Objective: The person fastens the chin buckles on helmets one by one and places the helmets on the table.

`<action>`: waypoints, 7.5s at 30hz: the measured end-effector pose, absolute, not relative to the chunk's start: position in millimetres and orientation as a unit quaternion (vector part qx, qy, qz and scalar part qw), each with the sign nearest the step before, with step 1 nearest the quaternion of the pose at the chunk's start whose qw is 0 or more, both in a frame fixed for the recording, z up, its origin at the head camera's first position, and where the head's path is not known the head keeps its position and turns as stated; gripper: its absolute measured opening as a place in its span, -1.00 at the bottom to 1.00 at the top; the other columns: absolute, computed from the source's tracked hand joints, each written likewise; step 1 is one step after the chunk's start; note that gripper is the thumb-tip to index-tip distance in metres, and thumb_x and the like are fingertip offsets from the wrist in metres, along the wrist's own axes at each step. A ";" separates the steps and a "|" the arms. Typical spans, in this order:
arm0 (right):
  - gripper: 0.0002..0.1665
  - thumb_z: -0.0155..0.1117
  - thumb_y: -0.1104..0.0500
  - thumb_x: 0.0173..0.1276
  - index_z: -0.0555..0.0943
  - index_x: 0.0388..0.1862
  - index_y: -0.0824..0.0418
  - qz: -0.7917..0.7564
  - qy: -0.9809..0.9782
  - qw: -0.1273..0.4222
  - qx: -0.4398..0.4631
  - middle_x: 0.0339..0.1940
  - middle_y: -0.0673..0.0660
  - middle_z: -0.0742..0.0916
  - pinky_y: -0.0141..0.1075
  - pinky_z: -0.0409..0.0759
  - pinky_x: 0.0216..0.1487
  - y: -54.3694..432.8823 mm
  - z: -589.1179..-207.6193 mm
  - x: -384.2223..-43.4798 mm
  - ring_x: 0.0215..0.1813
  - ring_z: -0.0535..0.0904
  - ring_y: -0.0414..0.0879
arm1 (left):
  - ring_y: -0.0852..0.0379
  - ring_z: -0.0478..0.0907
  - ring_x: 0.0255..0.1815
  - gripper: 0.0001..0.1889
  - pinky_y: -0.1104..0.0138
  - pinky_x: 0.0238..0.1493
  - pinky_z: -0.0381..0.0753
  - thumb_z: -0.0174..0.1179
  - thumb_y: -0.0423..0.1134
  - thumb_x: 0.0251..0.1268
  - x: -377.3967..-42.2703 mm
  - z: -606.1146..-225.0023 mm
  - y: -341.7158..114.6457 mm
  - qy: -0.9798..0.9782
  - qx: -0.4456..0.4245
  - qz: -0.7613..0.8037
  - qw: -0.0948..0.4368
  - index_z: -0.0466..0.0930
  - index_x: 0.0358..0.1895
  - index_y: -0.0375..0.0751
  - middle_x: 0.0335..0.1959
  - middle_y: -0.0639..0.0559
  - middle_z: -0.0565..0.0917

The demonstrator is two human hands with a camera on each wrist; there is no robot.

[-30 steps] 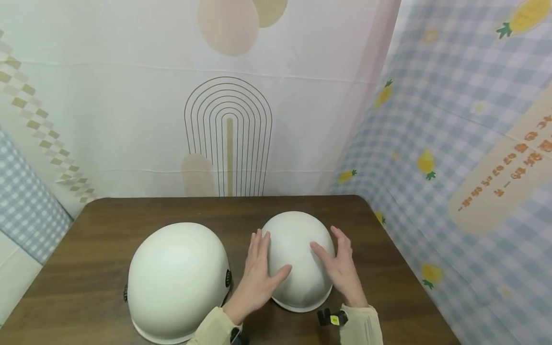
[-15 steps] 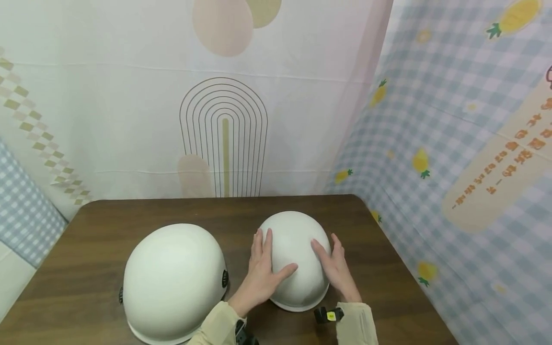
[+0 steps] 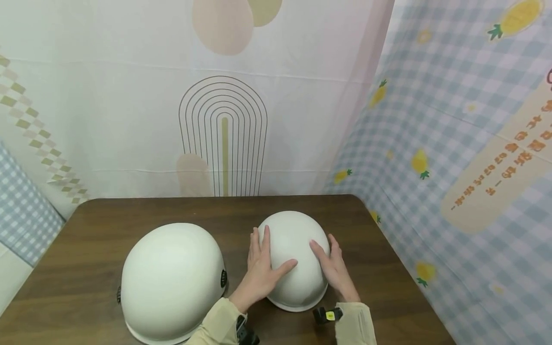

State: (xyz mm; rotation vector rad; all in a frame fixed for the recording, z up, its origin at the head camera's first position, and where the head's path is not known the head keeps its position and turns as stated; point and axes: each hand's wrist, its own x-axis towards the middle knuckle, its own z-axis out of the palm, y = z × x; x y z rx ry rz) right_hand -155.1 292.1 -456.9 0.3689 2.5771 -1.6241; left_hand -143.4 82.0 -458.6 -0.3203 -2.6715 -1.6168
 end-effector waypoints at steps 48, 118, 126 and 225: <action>0.14 0.20 -0.46 0.19 0.01 0.59 -0.03 -0.515 0.852 0.011 0.098 0.51 0.26 0.22 0.25 0.43 0.11 296.2 -450.6 -152.4 0.38 0.30 0.30 | -0.41 -0.40 0.49 0.21 -0.40 0.27 -0.20 0.37 0.31 -0.02 -142.8 -468.5 104.6 -0.830 -0.053 -0.555 0.011 -0.27 0.58 0.14 0.52 -0.32 -0.41; 0.10 0.21 -0.51 0.12 0.18 0.55 -0.07 -0.335 0.939 -0.055 0.050 0.55 0.27 -0.04 0.34 0.02 0.11 289.2 -377.2 -136.6 0.48 -0.17 0.30 | -0.30 0.05 0.42 0.11 -0.17 0.28 0.20 0.29 0.12 0.22 -133.0 -471.6 83.1 -0.734 -0.103 -0.669 -0.055 -0.45 0.54 0.10 0.50 -0.23 -0.23; 0.09 0.20 -0.49 0.16 0.18 0.54 0.00 -0.352 0.929 -0.089 0.066 0.55 0.28 -0.10 0.33 -0.04 0.12 283.9 -378.5 -133.9 0.48 -0.17 0.28 | -0.29 0.01 0.44 0.10 -0.16 0.31 0.15 0.29 0.11 0.23 -131.9 -471.5 78.4 -0.724 -0.104 -0.679 -0.071 -0.45 0.53 0.09 0.51 -0.24 -0.25; -0.15 -0.09 -0.42 0.40 0.33 0.45 0.09 -0.358 0.926 -0.111 0.035 0.42 0.17 0.41 0.23 0.27 0.25 278.4 -355.1 -119.8 0.40 0.26 0.17 | -0.23 0.10 0.45 0.08 -0.17 0.28 0.23 0.39 0.19 0.06 -130.2 -435.6 58.6 -0.754 -0.090 -0.647 -0.062 -0.14 0.51 -0.02 0.57 -0.11 -0.16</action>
